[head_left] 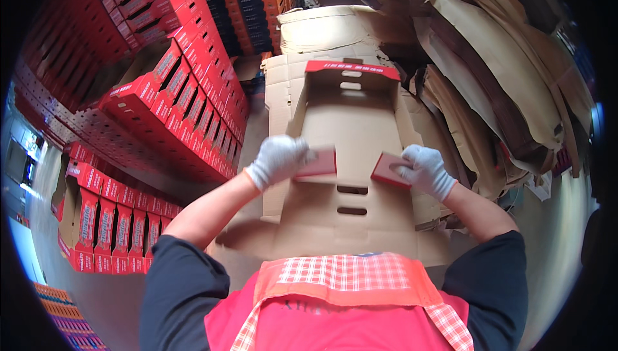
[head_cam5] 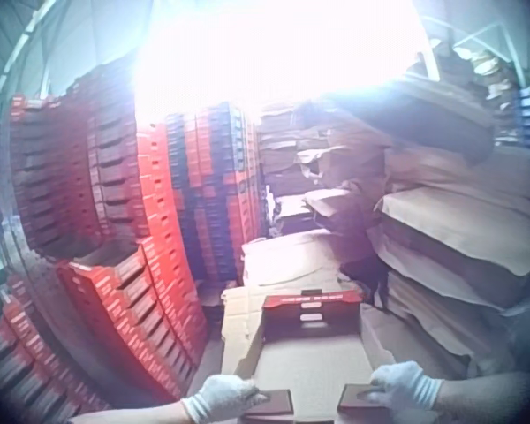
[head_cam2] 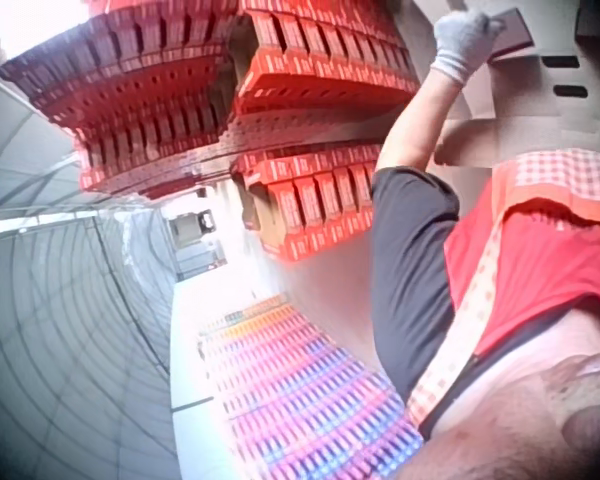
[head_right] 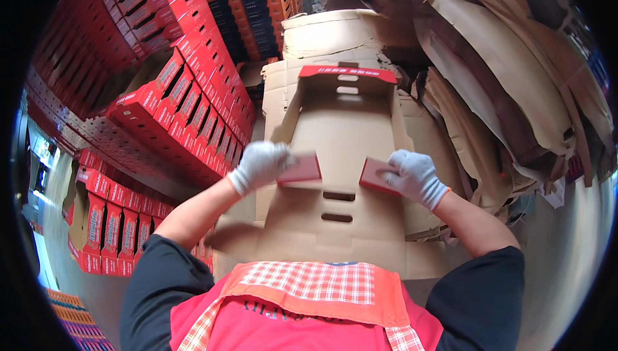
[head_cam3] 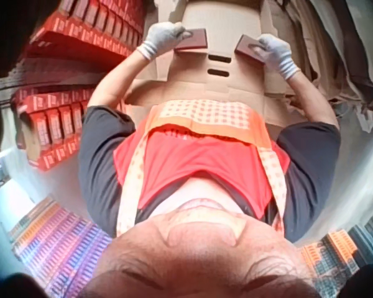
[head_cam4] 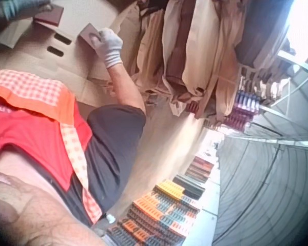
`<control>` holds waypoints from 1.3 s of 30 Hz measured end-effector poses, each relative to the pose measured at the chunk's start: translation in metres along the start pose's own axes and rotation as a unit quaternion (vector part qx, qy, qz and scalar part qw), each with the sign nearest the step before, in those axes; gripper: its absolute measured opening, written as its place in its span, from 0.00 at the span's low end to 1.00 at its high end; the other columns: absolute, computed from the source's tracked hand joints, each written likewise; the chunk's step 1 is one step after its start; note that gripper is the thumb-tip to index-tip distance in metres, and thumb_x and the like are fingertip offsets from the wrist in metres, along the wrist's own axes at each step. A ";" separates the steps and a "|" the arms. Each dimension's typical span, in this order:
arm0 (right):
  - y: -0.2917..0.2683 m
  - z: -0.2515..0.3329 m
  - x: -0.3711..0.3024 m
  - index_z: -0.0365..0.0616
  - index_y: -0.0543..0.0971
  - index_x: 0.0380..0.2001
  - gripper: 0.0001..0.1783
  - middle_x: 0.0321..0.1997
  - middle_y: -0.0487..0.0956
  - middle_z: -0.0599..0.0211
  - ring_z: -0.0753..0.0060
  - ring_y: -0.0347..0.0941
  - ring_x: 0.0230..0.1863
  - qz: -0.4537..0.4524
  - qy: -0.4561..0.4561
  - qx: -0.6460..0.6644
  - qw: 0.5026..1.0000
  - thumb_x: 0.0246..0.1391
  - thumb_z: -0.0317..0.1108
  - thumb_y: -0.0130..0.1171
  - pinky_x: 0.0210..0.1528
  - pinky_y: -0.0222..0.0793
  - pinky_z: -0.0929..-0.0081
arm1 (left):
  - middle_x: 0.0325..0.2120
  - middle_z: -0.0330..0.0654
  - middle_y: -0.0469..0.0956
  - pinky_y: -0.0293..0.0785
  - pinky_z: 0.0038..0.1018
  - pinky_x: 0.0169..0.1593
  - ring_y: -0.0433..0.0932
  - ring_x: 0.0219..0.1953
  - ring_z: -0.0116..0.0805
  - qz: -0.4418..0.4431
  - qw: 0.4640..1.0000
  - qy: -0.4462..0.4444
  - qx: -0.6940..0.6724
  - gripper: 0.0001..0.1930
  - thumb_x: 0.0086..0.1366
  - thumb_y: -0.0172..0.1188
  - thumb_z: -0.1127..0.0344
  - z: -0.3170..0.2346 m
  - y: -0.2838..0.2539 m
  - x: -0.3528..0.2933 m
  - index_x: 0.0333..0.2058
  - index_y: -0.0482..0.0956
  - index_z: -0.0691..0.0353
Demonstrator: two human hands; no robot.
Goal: The person repeatedly picks up flat cardboard sheets, folds them into red rectangular boxes, and stacks the finished boxes on a growing pile. The process is continuous and repetitive throughout the clip.
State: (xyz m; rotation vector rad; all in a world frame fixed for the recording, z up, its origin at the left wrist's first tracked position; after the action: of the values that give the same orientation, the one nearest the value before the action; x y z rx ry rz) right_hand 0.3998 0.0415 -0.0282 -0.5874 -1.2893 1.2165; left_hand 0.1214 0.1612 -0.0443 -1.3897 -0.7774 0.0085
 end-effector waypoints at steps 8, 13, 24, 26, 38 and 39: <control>0.016 0.081 -0.107 0.48 0.69 0.63 0.36 0.55 0.78 0.49 0.53 0.75 0.54 0.649 0.069 0.239 0.719 0.53 0.50 0.62 0.57 0.69 0.62 | 0.67 0.56 0.58 0.58 0.38 0.67 0.61 0.67 0.52 0.732 0.579 -0.008 -0.360 0.48 0.57 0.69 0.47 -0.077 -0.024 -0.108 0.70 0.54 0.60; 0.009 0.003 -0.043 0.42 0.71 0.58 0.42 0.62 0.71 0.49 0.45 0.66 0.63 0.204 0.004 0.075 0.976 0.44 0.54 0.70 0.64 0.65 0.59 | 0.68 0.53 0.58 0.48 0.38 0.71 0.57 0.69 0.50 0.256 0.956 -0.140 0.019 0.39 0.62 0.60 0.50 0.011 -0.003 -0.062 0.70 0.56 0.50; 0.039 -0.090 -0.027 0.41 0.74 0.47 0.21 0.30 0.73 0.72 0.79 0.70 0.28 -0.071 0.397 0.623 0.670 0.46 0.30 0.55 0.37 0.71 0.80 | 0.52 0.43 0.76 0.72 0.36 0.60 0.76 0.52 0.37 -0.222 0.323 -0.542 -0.744 0.23 0.61 0.57 0.62 -0.018 0.116 -0.097 0.55 0.72 0.60; -0.023 -0.055 0.026 0.37 0.72 0.53 0.28 0.32 0.74 0.72 0.80 0.71 0.30 0.008 0.266 0.601 0.753 0.45 0.28 0.54 0.36 0.70 0.83 | 0.36 0.40 0.83 0.78 0.39 0.54 0.82 0.42 0.42 -0.200 0.221 -0.505 -0.810 0.10 0.59 0.56 0.58 -0.054 0.130 -0.091 0.36 0.77 0.55; -0.058 0.143 0.140 0.42 0.78 0.48 0.26 0.39 0.82 0.48 0.50 0.81 0.40 -0.041 -0.084 0.168 0.981 0.55 0.51 0.61 0.45 0.75 0.62 | 0.49 0.57 0.75 0.72 0.49 0.54 0.75 0.52 0.56 0.030 0.923 -0.101 -0.370 0.28 0.60 0.60 0.52 -0.124 -0.019 -0.052 0.51 0.74 0.69; -0.063 0.132 0.142 0.42 0.78 0.46 0.23 0.38 0.82 0.48 0.50 0.81 0.40 -0.109 -0.056 0.168 0.978 0.55 0.49 0.61 0.44 0.75 0.62 | 0.52 0.59 0.73 0.70 0.50 0.57 0.73 0.55 0.58 -0.136 0.964 0.054 -0.223 0.33 0.57 0.63 0.48 -0.131 -0.079 -0.037 0.53 0.73 0.70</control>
State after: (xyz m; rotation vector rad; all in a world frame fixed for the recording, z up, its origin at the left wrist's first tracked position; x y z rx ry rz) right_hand 0.2759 0.1127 0.1171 -0.1303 -1.1717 1.2595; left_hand 0.1245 0.0133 0.0097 -1.6768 -0.9082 -0.4787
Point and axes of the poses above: each hand's wrist, its own x-axis towards the middle knuckle, its own y-axis out of the palm, z = x × y, the point moved 7 cm from there along x, towards the middle knuckle
